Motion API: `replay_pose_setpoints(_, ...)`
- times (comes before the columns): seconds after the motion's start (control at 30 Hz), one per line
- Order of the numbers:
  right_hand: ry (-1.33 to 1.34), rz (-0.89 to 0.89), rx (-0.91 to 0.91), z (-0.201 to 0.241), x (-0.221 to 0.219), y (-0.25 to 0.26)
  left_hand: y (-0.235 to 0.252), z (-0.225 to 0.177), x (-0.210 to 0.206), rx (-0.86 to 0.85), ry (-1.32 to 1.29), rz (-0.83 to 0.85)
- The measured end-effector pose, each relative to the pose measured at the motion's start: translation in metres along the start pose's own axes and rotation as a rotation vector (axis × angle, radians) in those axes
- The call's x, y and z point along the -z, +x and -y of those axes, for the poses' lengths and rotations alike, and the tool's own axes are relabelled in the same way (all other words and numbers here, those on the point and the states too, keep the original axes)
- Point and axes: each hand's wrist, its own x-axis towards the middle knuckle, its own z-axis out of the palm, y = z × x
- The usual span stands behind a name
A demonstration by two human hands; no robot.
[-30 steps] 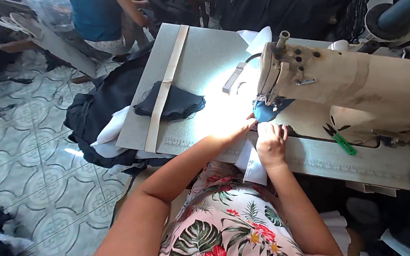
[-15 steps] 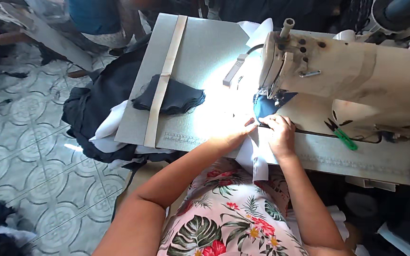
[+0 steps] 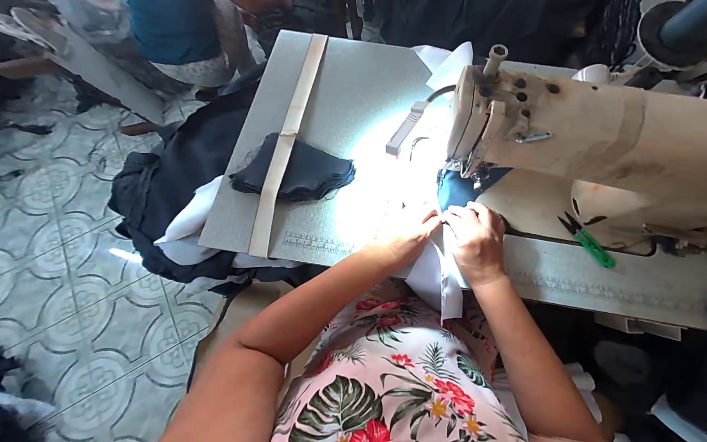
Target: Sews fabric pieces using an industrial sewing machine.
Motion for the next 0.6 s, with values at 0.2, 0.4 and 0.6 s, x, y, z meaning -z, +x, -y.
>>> replay_pose_setpoints(0.2, 0.003, 0.013, -0.015, 0.004, -0.006, 0.008, 0.005, 0.014, 0.004, 0.009, -0.004, 0.012)
replay_pose_setpoints(0.4, 0.044, 0.053, -0.178, 0.024, -0.015, 0.035, 0.029, 0.059, 0.003, -0.070, -0.037, -0.121)
replay_pose_setpoints(0.6, 0.276, 0.116, -0.290, 0.011, -0.008, 0.014, 0.053, 0.083, 0.005, -0.043, 0.044, -0.141)
